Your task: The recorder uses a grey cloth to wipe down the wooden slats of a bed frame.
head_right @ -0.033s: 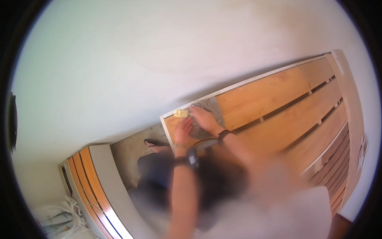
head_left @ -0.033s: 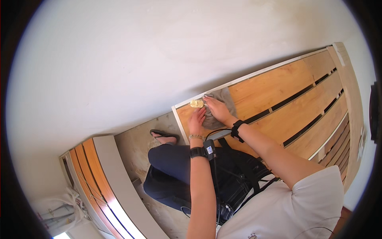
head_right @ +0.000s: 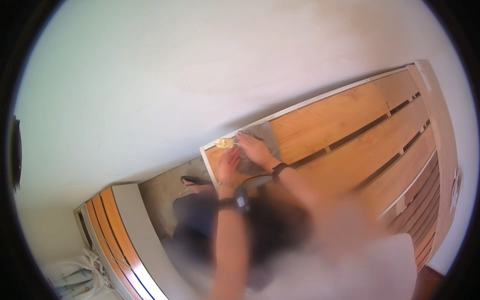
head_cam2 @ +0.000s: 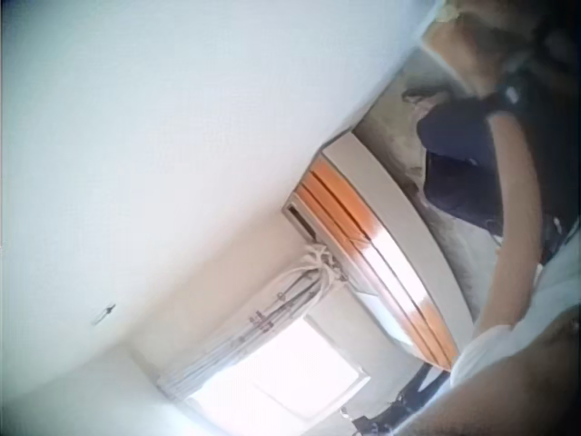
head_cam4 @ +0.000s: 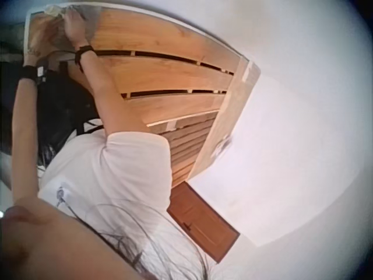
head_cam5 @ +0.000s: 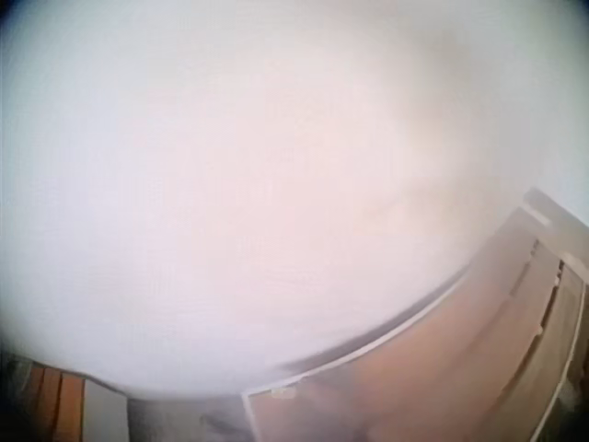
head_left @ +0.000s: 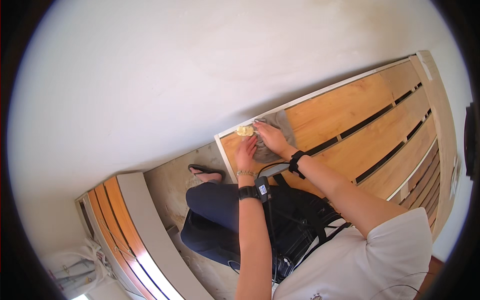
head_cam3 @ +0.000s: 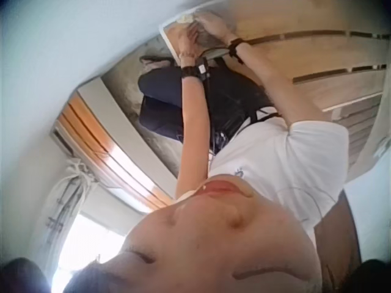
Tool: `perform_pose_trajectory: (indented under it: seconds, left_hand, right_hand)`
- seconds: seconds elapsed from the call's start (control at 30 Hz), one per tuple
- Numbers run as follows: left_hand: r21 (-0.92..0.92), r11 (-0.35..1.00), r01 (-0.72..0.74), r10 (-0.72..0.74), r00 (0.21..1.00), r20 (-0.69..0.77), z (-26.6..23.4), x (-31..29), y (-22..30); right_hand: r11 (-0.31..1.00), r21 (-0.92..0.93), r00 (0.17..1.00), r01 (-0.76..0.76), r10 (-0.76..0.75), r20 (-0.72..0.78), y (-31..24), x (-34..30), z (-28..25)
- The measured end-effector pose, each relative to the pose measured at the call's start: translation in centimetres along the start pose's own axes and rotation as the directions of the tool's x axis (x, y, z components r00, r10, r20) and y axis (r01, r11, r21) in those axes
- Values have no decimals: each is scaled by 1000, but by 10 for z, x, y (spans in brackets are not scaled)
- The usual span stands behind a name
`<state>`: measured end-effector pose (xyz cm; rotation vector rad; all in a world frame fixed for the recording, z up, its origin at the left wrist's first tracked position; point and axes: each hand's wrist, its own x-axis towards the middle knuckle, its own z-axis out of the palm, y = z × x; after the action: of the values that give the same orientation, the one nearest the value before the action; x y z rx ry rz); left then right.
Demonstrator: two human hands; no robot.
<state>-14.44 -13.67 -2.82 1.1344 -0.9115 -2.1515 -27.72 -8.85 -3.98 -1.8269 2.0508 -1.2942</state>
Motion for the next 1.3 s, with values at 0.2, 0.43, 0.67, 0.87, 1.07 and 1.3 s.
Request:
perform_pose_trajectory:
  seconds: [0.2,0.43,0.67,0.87,1.07,1.3]
  left_hand:
    - [183,981,72,-61,996,-65,20,-7,-3]
    - [810,431,-397,204,918,341,79,-3,-28]
    - [788,-77,-611,6,790,613,129,7,-48]
    - [738,-228,-636,-71,766,638,168,16,-57]
    - [600,-425,-677,-102,695,712,214,47,-75]
    - [552,-432,-713,-254,683,684,211,43,-65]
  right_hand:
    - [999,-37,997,-25,22,-67,8,-11,-1]
    - [992,-98,993,-76,66,-101,49,-36,-62]
    - [993,-117,998,16,-8,66,107,-11,-109]
    - [960,-256,990,115,-89,110,143,-17,-148]
    - [962,-240,991,-132,132,-16,165,-26,-185]
    - [930,-128,930,-344,319,-181,143,-49,-182]
